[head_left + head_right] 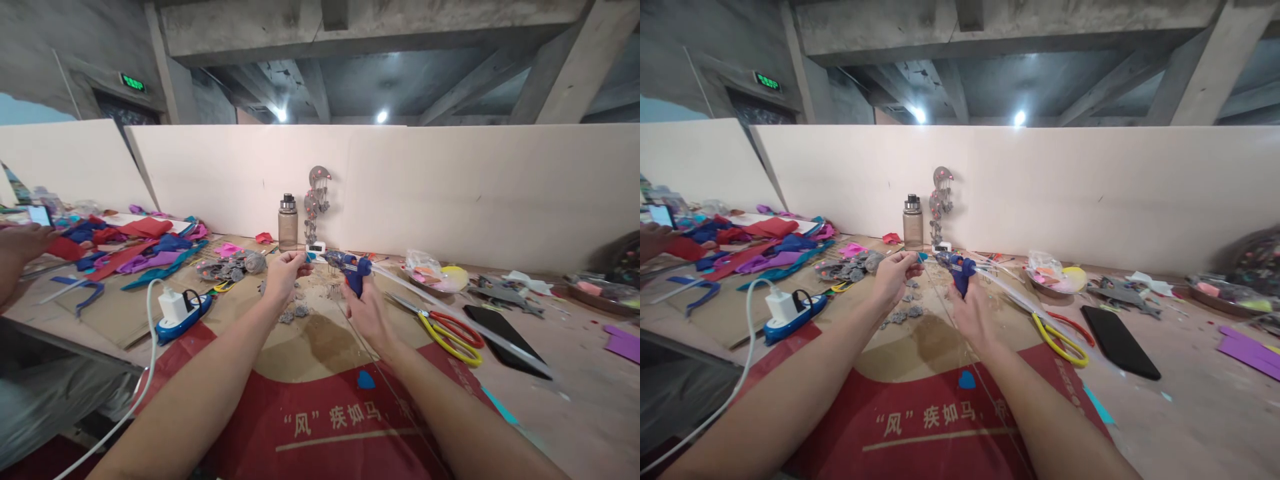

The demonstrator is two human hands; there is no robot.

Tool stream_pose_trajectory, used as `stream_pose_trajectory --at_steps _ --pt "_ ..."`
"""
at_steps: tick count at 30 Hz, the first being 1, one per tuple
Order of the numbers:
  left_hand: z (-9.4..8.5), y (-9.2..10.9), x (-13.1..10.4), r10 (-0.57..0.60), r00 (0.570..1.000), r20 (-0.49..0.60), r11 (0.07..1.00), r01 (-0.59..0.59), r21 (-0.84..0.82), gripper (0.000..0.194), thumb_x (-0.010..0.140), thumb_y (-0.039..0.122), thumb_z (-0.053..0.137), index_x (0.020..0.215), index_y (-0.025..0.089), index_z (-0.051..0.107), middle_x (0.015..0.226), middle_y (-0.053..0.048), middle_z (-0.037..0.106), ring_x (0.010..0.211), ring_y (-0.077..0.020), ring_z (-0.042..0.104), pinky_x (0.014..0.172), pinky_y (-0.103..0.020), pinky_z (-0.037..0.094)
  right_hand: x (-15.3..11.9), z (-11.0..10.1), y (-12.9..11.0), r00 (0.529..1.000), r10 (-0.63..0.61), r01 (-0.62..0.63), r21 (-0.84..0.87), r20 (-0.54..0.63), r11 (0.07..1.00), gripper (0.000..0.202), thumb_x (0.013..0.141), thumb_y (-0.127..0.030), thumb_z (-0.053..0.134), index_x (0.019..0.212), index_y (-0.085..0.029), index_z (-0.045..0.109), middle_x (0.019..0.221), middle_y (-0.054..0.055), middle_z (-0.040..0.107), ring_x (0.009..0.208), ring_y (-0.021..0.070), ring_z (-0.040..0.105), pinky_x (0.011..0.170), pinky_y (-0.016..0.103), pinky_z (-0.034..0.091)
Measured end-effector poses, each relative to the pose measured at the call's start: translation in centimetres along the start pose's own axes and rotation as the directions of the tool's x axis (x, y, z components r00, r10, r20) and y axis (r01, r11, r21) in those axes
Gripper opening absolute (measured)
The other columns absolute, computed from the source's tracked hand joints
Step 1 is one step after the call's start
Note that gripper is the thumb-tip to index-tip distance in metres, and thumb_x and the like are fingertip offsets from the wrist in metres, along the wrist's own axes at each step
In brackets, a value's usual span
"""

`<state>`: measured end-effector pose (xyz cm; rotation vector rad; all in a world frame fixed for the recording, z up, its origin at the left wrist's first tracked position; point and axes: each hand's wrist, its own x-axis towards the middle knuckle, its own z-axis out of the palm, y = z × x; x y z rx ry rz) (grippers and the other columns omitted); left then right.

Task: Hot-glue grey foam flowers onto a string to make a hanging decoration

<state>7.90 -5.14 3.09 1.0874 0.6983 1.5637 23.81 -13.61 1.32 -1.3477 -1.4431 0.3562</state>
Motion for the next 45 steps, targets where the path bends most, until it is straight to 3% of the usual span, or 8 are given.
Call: stream_pose_trajectory --at_steps 3,6,11,14,18,21,29,45 --pt "0.1 -0.2 0.0 -0.007 1.0 0.025 1.0 0.007 0.02 0.03 0.059 0.037 0.078 0.069 0.013 0.062 0.062 0.0 0.06 0.056 -0.0112 0.06 0.054 -0.022 0.045 1.2 0.1 1.7 0.978 0.194 -0.2 0.101 0.072 0.975 0.029 0.082 -0.037 0.05 0.105 -0.019 0.051 0.08 0.003 0.066 0.045 0.0128 0.052 0.049 0.028 0.045" --pt "0.3 -0.3 -0.4 0.024 0.997 0.066 0.994 -0.031 0.101 0.025 0.064 0.036 0.074 0.071 0.014 0.063 0.058 0.0 0.06 0.05 -0.0088 0.054 0.045 -0.019 0.035 2.5 0.0 4.1 0.948 0.276 -0.261 -0.11 0.156 0.959 0.016 0.081 -0.034 0.052 0.082 -0.019 0.056 0.07 0.004 0.064 0.052 0.0167 0.057 0.056 0.032 0.047" --pt "0.9 0.3 -1.7 0.206 0.971 0.123 0.891 -0.238 0.386 0.014 0.072 0.031 0.067 0.071 0.017 0.065 0.054 0.002 0.057 0.047 -0.009 0.047 0.047 -0.021 0.034 3.0 -0.6 5.7 1.0 0.016 -0.018 -0.495 -0.009 0.869 0.019 0.073 -0.031 0.065 0.064 -0.02 0.052 0.073 0.011 0.063 0.08 0.0255 0.061 0.077 0.041 0.046" --pt "1.3 0.6 -2.5 0.37 0.907 0.201 0.75 -0.419 0.511 0.008 0.073 0.026 0.065 0.069 0.019 0.068 0.064 -0.001 0.062 0.055 -0.0112 0.05 0.055 -0.022 0.038 2.3 -0.4 3.7 0.989 -0.097 0.057 -0.316 -0.115 0.947 0.014 0.077 -0.033 0.058 0.076 -0.02 0.052 0.084 0.011 0.063 0.087 0.0238 0.059 0.081 0.041 0.046" --pt "1.8 0.9 -3.3 0.453 0.851 0.267 0.694 -0.525 0.493 0.003 0.069 0.02 0.068 0.068 0.022 0.071 0.078 -0.004 0.066 0.062 -0.013 0.051 0.063 -0.024 0.041 0.9 0.8 -0.3 0.989 0.069 -0.114 0.366 0.133 0.924 0.024 0.08 -0.04 0.051 0.094 -0.021 0.046 0.085 0.003 0.063 0.076 0.016 0.062 0.072 0.033 0.05" --pt "1.8 0.7 -3.5 0.441 0.85 0.287 0.698 -0.526 0.486 0.004 0.067 0.019 0.069 0.068 0.023 0.072 0.077 -0.003 0.066 0.063 -0.0139 0.052 0.065 -0.025 0.042 0.3 1.6 -1.9 0.97 0.134 -0.23 0.572 0.204 0.787 0.03 0.076 -0.039 0.056 0.097 -0.023 0.042 0.077 -0.004 0.058 0.06 0.0103 0.056 0.06 0.026 0.049" --pt "2.0 0.0 -3.7 0.209 0.947 0.244 0.835 -0.303 0.46 0.011 0.076 0.028 0.061 0.073 0.018 0.065 0.062 -0.002 0.064 0.055 -0.015 0.059 0.055 -0.025 0.047 0.8 1.3 -0.9 0.997 0.081 -0.067 0.38 -0.02 0.923 0.022 0.078 -0.041 0.054 0.082 -0.019 0.054 0.068 -0.003 0.052 0.058 0.0106 0.047 0.051 0.022 0.039" --pt "2.0 -0.1 -3.5 0.086 0.951 0.297 0.929 -0.185 0.322 0.015 0.074 0.03 0.063 0.074 0.015 0.063 0.057 0.0 0.062 0.052 -0.012 0.057 0.054 -0.024 0.048 0.8 0.9 -1.3 0.987 0.102 -0.064 0.282 -0.122 0.957 0.02 0.076 -0.038 0.058 0.081 -0.02 0.052 0.067 -0.004 0.05 0.062 0.0117 0.045 0.058 0.025 0.037"
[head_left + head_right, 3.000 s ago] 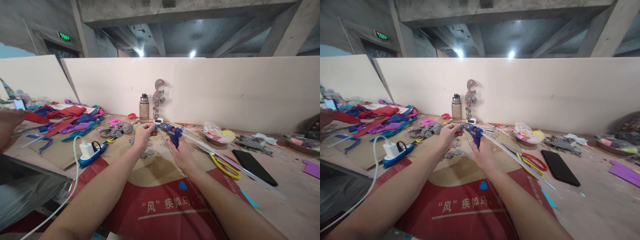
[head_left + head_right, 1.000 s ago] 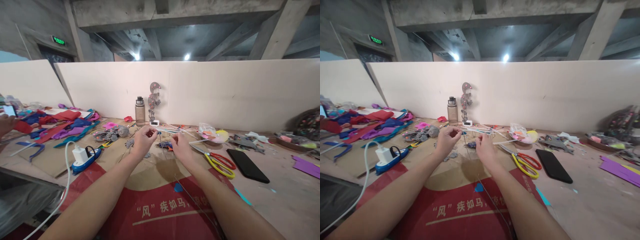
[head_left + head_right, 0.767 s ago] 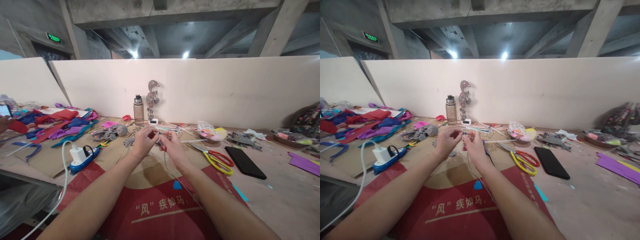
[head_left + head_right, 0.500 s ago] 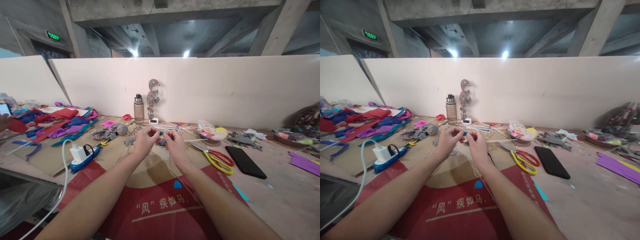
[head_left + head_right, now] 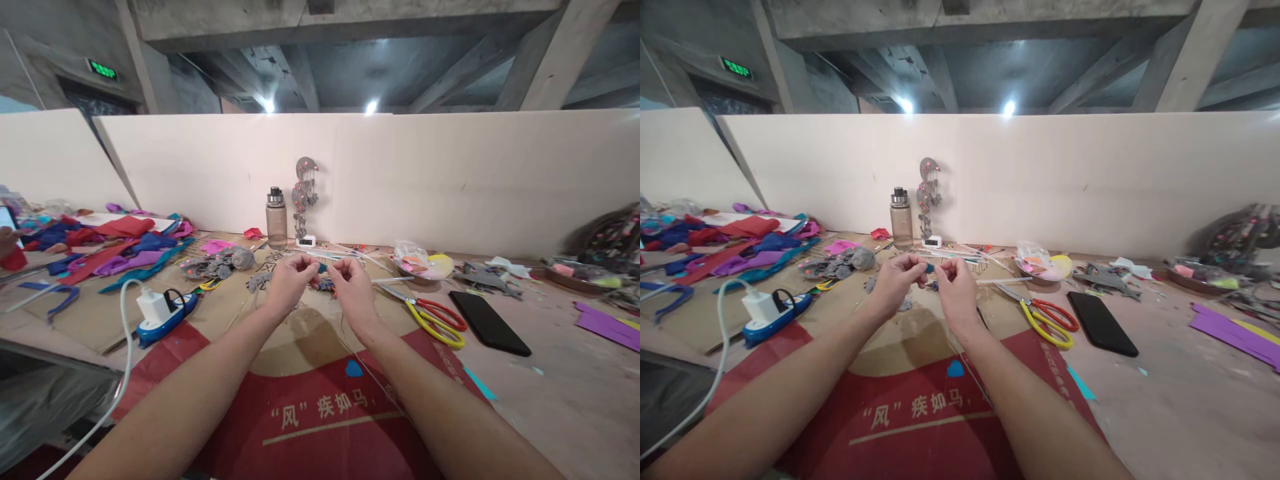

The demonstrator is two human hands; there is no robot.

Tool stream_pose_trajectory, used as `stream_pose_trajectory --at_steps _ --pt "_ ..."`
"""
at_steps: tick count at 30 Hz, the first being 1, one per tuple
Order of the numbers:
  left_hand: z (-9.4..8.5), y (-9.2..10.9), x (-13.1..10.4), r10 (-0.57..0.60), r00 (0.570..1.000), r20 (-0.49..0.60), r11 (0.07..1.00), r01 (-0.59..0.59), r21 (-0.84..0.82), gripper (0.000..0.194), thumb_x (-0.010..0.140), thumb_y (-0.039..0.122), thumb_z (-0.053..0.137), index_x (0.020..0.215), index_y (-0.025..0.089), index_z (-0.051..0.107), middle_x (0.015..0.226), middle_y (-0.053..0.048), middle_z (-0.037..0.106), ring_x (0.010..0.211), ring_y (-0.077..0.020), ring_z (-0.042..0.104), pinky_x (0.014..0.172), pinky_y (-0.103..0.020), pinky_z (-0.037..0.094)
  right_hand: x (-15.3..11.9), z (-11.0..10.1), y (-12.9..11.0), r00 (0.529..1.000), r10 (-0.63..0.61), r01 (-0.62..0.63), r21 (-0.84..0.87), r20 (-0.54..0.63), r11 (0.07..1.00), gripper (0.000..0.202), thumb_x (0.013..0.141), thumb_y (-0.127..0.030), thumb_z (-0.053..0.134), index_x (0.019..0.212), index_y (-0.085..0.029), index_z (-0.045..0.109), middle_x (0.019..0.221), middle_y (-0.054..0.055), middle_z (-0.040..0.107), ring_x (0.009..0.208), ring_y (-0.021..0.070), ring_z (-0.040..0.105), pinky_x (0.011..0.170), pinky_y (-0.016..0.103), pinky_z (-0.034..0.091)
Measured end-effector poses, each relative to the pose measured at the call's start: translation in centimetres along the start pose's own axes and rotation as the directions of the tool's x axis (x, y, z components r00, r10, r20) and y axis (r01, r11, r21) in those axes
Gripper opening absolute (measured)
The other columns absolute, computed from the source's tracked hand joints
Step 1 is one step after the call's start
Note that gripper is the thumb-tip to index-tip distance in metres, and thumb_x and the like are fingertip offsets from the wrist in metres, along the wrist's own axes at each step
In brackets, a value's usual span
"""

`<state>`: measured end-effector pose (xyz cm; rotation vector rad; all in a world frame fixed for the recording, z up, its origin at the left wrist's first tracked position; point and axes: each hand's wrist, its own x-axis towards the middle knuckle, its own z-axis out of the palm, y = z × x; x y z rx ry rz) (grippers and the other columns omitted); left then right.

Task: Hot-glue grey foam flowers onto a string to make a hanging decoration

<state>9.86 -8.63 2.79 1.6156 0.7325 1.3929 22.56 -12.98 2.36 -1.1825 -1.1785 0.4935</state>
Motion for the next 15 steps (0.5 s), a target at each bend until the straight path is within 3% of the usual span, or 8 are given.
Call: stream_pose_trajectory --at_steps 6,15 --pt "-0.09 -0.27 0.13 -0.006 0.999 0.036 1.0 0.007 -0.025 0.017 0.076 0.032 0.063 0.077 0.015 0.063 0.057 0.001 0.061 0.051 -0.0115 0.056 0.054 -0.024 0.048 0.16 -0.05 0.25 0.999 0.024 -0.025 0.045 0.032 0.999 0.024 0.076 -0.038 0.059 0.091 -0.019 0.059 0.064 -0.006 0.047 0.058 0.0114 0.043 0.054 0.024 0.035" --pt "-0.19 -0.43 0.26 -0.022 0.996 0.084 0.995 0.031 -0.097 0.015 0.076 0.029 0.065 0.077 0.015 0.062 0.056 0.002 0.06 0.05 -0.009 0.052 0.054 -0.022 0.045 0.11 -0.44 0.14 0.999 -0.007 0.007 0.006 0.048 1.0 0.022 0.077 -0.037 0.058 0.082 -0.017 0.065 0.069 -0.001 0.059 0.064 0.0123 0.048 0.06 0.025 0.037"
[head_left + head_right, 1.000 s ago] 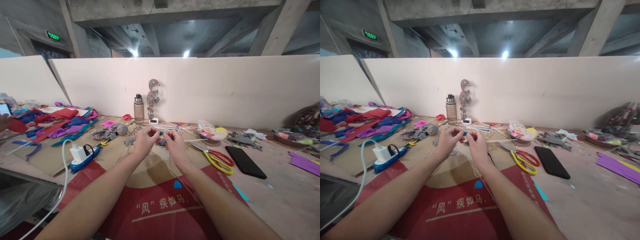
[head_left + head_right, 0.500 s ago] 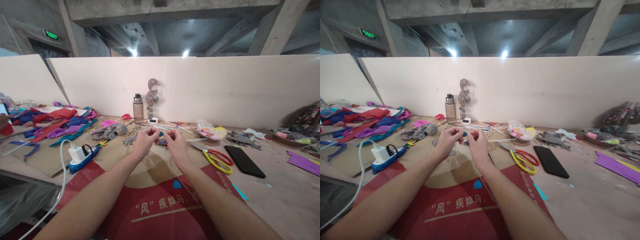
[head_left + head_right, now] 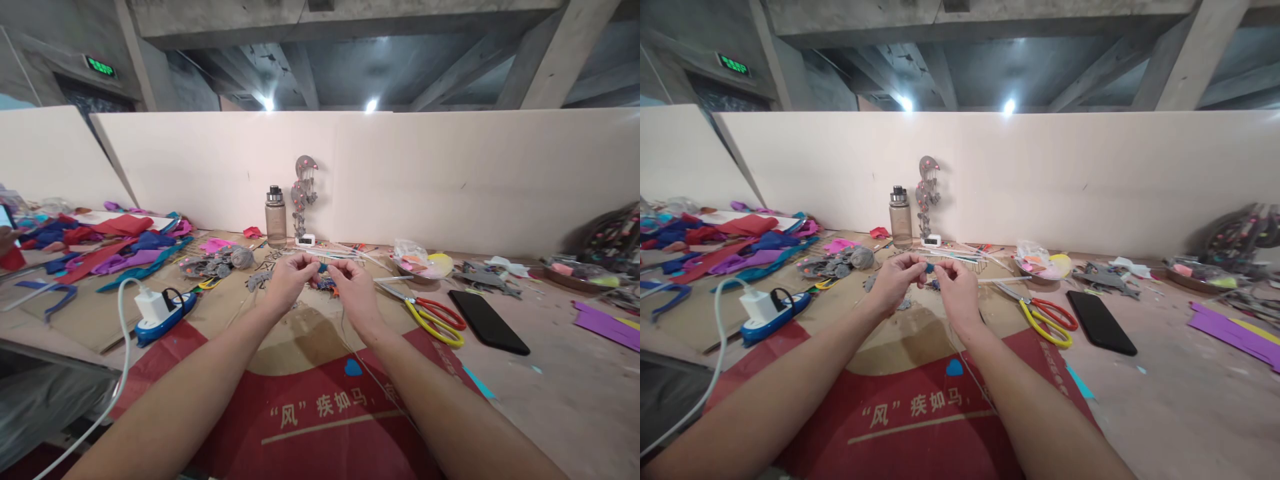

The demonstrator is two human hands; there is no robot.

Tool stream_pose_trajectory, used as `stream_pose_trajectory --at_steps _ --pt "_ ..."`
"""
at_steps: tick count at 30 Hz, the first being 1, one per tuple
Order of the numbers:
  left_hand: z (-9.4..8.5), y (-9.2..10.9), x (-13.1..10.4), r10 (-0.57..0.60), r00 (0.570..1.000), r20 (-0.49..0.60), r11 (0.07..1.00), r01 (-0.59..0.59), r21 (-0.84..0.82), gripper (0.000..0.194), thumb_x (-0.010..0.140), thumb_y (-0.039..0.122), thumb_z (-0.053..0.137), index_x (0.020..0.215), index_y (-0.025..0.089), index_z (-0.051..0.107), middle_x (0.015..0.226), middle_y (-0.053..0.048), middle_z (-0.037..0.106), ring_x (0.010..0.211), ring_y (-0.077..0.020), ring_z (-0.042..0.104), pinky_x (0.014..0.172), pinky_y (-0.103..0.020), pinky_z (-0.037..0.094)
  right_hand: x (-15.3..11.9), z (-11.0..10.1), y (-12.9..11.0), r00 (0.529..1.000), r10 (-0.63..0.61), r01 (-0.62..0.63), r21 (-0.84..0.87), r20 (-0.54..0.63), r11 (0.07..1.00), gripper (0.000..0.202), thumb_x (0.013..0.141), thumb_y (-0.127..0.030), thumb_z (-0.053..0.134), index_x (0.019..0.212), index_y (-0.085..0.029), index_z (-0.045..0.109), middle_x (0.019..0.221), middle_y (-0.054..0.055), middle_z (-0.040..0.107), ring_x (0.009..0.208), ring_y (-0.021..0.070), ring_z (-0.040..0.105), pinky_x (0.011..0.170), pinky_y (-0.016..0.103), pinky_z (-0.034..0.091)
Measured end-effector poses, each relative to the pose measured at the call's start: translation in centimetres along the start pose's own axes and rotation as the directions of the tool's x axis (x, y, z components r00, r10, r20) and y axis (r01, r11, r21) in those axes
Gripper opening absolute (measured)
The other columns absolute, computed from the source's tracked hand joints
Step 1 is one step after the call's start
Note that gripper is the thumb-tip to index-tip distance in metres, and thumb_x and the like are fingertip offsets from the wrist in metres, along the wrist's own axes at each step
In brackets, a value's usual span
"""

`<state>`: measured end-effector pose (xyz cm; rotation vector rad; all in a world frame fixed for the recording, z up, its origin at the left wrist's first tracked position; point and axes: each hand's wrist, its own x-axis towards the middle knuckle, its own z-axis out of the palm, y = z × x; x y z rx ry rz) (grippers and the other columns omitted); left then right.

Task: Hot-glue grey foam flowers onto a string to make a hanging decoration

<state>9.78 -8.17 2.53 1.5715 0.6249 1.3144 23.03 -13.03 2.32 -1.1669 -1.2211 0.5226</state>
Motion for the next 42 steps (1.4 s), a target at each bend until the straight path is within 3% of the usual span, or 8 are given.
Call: stream_pose_trajectory --at_steps 9,16,21,25,31,38,42 --pt "0.2 0.5 0.2 -0.104 0.989 0.108 0.99 0.113 -0.081 0.022 0.074 0.035 0.07 0.076 0.014 0.062 0.056 0.002 0.06 0.048 -0.0083 0.051 0.051 -0.022 0.041 0.0 -0.4 -0.1 1.0 -0.008 0.007 -0.022 -0.028 1.0 0.019 0.074 -0.035 0.058 0.076 -0.017 0.062 0.067 -0.001 0.057 0.061 0.0122 0.046 0.057 0.025 0.037" --pt "0.1 0.7 0.2 -0.139 0.975 0.174 0.98 0.161 -0.121 0.025 0.073 0.036 0.072 0.077 0.013 0.064 0.064 -0.001 0.064 0.056 -0.0099 0.057 0.062 -0.025 0.047 0.0 -0.7 0.0 0.999 0.004 -0.007 -0.067 -0.047 0.998 0.018 0.074 -0.035 0.058 0.078 -0.018 0.062 0.068 -0.001 0.059 0.062 0.0129 0.048 0.06 0.026 0.039" --pt "0.1 0.6 0.1 -0.109 0.984 0.14 0.989 0.121 -0.085 0.023 0.071 0.033 0.073 0.081 0.013 0.066 0.063 -0.001 0.063 0.054 -0.0093 0.055 0.058 -0.024 0.044 -0.1 -0.6 0.1 0.998 -0.026 0.022 -0.078 -0.05 0.997 0.016 0.075 -0.034 0.057 0.076 -0.018 0.061 0.066 -0.001 0.057 0.06 0.0128 0.046 0.058 0.026 0.037" --pt "0.1 0.6 0.1 -0.099 0.988 0.115 0.994 0.105 -0.04 0.02 0.072 0.032 0.071 0.072 0.013 0.064 0.057 0.0 0.061 0.051 -0.0088 0.052 0.054 -0.023 0.042 -0.4 -0.4 -0.1 0.999 -0.046 0.043 -0.102 -0.023 0.994 0.015 0.075 -0.033 0.057 0.074 -0.018 0.061 0.062 -0.003 0.053 0.058 0.0123 0.044 0.056 0.026 0.035" --pt "-0.2 1.1 0.2 -0.186 0.968 0.168 0.974 0.204 -0.097 0.02 0.07 0.031 0.072 0.068 0.013 0.063 0.053 0.0 0.058 0.047 -0.0072 0.048 0.048 -0.02 0.038 -0.6 -0.4 -0.6 0.999 -0.051 0.05 -0.102 -0.004 0.993 0.015 0.075 -0.033 0.056 0.073 -0.018 0.06 0.063 -0.003 0.054 0.058 0.0122 0.044 0.056 0.026 0.034" --pt "-0.4 1.7 0.2 -0.225 0.943 0.246 0.97 0.24 -0.033 0.022 0.07 0.029 0.074 0.083 0.012 0.07 0.067 -0.005 0.067 0.058 -0.0103 0.059 0.054 -0.022 0.047 -0.7 -0.7 -0.4 0.998 -0.061 0.06 -0.156 -0.003 0.986 0.013 0.076 -0.031 0.056 0.076 -0.019 0.061 0.064 -0.002 0.057 0.059 0.0125 0.046 0.058 0.026 0.035" --pt "-0.4 1.6 0.1 -0.207 0.959 0.191 0.978 0.197 0.073 0.025 0.072 0.035 0.074 0.077 0.011 0.068 0.061 -0.005 0.067 0.052 -0.0111 0.06 0.054 -0.023 0.05 -0.7 -0.6 -0.5 0.993 -0.12 0.122 -0.215 0.022 0.969 0.013 0.078 -0.03 0.055 0.074 -0.019 0.06 0.063 -0.001 0.057 0.06 0.0129 0.047 0.06 0.027 0.035"
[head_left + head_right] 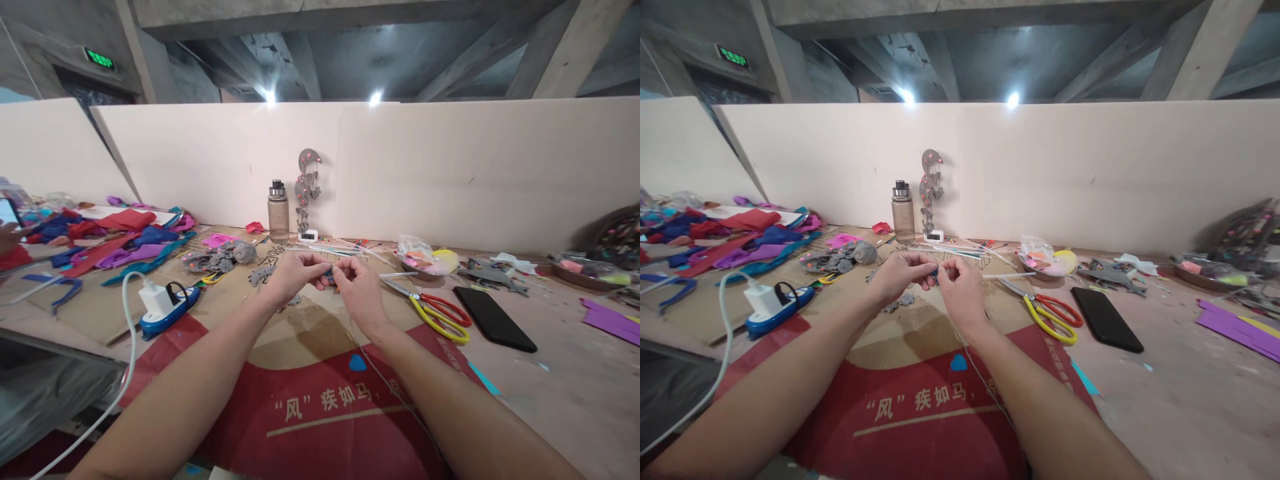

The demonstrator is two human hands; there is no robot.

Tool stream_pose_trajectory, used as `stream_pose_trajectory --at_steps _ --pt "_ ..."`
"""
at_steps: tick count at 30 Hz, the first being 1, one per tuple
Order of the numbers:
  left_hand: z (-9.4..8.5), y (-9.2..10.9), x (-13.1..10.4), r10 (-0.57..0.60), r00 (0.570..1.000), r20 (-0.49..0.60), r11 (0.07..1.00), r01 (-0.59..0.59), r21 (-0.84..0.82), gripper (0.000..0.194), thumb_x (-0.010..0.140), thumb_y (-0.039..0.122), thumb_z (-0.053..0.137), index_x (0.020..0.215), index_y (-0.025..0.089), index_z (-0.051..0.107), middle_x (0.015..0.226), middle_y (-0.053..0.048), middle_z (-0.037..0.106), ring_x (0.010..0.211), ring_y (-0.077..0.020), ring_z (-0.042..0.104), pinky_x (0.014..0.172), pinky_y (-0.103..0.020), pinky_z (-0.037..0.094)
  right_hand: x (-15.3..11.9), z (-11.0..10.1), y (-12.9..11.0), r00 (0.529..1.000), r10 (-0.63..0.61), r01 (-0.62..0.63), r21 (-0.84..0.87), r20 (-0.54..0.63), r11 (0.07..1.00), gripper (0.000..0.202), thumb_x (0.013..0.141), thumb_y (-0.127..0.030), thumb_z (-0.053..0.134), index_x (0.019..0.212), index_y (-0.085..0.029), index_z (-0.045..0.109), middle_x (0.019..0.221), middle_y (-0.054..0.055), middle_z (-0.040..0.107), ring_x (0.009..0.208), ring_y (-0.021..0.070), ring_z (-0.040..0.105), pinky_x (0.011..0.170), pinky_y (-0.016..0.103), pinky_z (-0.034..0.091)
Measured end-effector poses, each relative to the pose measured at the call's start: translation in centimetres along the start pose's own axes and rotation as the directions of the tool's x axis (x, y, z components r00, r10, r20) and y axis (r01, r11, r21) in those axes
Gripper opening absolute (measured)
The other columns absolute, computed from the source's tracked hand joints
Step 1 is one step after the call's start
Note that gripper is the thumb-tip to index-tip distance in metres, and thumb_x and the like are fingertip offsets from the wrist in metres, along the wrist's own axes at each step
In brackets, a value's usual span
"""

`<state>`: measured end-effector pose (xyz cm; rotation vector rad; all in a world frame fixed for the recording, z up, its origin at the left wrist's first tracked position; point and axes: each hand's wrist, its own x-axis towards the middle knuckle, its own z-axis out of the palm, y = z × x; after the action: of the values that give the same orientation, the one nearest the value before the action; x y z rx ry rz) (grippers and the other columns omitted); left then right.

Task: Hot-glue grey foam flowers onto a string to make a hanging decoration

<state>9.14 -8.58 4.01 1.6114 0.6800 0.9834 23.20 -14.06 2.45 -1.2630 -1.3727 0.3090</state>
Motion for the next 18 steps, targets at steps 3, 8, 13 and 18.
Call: stream_pose_trajectory --at_steps 3,8,13,18 --pt "-0.05 0.03 0.0 0.035 0.998 -0.046 0.998 -0.033 0.051 0.025 0.073 0.035 0.072 0.075 0.012 0.066 0.06 -0.005 0.067 0.052 -0.0119 0.061 0.055 -0.024 0.052 0.02 0.05 0.02 0.998 -0.013 0.012 0.017 0.055 1.0 0.014 0.081 -0.031 0.053 0.082 -0.019 0.06 0.07 0.0 0.059 0.063 0.0136 0.049 0.062 0.027 0.037" --pt "-0.1 0.13 0.04 0.087 0.991 -0.1 0.994 -0.08 0.069 0.024 0.075 0.036 0.07 0.073 0.012 0.063 0.057 -0.004 0.066 0.051 -0.0108 0.06 0.052 -0.021 0.05 0.02 0.22 0.42 0.999 -0.008 0.005 0.054 0.045 0.999 0.022 0.081 -0.033 0.057 0.096 -0.018 0.057 0.077 0.001 0.058 0.068 0.0146 0.051 0.066 0.028 0.04" --pt "0.11 0.14 -0.03 0.102 0.991 -0.093 0.993 -0.094 0.077 0.027 0.074 0.038 0.071 0.072 0.013 0.063 0.057 -0.003 0.065 0.049 -0.0106 0.059 0.051 -0.021 0.049 0.0 0.19 0.56 0.998 -0.019 0.015 0.06 0.061 0.998 0.02 0.083 -0.035 0.054 0.094 -0.019 0.06 0.076 0.001 0.061 0.067 0.0147 0.052 0.065 0.028 0.04" --pt "0.13 -0.01 -0.1 0.086 0.995 -0.054 0.994 -0.082 0.074 0.026 0.075 0.038 0.07 0.072 0.014 0.064 0.057 -0.003 0.065 0.05 -0.0107 0.059 0.052 -0.022 0.05 0.09 -0.07 0.44 0.998 -0.033 0.031 0.037 0.045 0.999 0.015 0.084 -0.032 0.052 0.081 -0.019 0.06 0.071 0.0 0.06 0.064 0.0139 0.05 0.063 0.027 0.037"
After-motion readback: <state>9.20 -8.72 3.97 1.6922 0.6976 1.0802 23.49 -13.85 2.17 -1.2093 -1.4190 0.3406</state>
